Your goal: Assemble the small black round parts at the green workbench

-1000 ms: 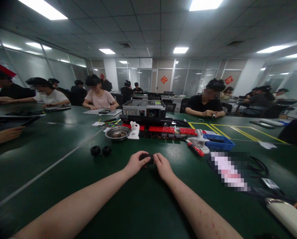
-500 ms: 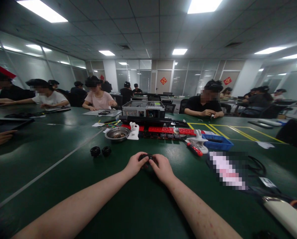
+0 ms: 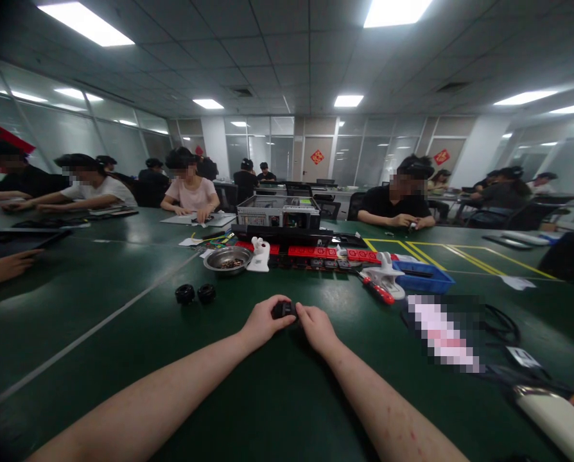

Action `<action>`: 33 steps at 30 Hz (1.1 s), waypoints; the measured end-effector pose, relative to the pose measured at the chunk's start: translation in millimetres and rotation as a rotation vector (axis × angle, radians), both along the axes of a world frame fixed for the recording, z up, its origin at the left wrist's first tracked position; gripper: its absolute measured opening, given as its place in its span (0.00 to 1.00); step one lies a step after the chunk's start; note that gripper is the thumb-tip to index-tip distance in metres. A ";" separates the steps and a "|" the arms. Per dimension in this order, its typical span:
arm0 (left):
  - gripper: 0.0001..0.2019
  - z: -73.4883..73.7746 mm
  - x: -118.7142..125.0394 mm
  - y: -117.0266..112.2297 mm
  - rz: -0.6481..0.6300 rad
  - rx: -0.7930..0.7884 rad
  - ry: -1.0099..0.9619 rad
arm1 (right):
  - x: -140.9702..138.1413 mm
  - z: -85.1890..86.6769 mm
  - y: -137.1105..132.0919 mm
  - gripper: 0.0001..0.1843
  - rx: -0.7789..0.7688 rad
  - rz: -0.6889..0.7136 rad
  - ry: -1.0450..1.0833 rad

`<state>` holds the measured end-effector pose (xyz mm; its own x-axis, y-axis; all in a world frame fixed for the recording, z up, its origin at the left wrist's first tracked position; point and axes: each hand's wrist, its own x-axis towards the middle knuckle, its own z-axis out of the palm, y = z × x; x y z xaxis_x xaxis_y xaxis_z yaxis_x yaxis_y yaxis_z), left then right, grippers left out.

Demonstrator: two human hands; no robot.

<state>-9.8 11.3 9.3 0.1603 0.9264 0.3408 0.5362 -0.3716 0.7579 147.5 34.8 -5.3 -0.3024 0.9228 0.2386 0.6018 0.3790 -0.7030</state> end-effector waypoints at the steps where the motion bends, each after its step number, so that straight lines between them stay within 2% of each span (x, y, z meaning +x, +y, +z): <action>1: 0.19 0.7 -0.4 -0.2 0.000 -0.007 0.006 | -0.1 0.3 -0.2 0.28 0.009 0.006 -0.003; 9: 0.20 -5.9 -0.8 4.6 0.025 -0.085 -0.121 | 1.5 2.1 -5.1 0.15 0.174 0.080 0.020; 13: 0.19 -6.6 -2.9 6.1 0.005 -0.042 -0.090 | 3.0 -0.9 -2.7 0.17 0.130 0.129 0.139; 16: 0.19 -3.3 -4.6 5.6 0.013 0.009 -0.010 | 3.7 -4.1 1.9 0.23 0.073 0.078 0.191; 19: 0.19 -0.7 -4.9 4.6 0.012 0.045 0.036 | 3.5 -4.8 4.3 0.27 0.029 0.009 0.097; 24: 0.20 -1.8 -4.6 5.0 -0.016 0.063 0.042 | 1.5 -1.4 3.0 0.27 0.029 0.067 -0.025; 26: 0.20 -3.9 -5.2 6.6 -0.011 0.036 0.004 | 0.6 0.2 1.1 0.24 0.063 0.097 -0.027; 29: 0.21 -8.0 -6.1 10.2 -0.005 -0.087 -0.098 | -0.5 1.9 -3.4 0.15 0.128 0.118 -0.028; 33: 0.23 -11.3 -5.8 12.4 -0.021 -0.199 -0.216 | -0.2 1.0 -7.0 0.17 0.170 0.128 0.021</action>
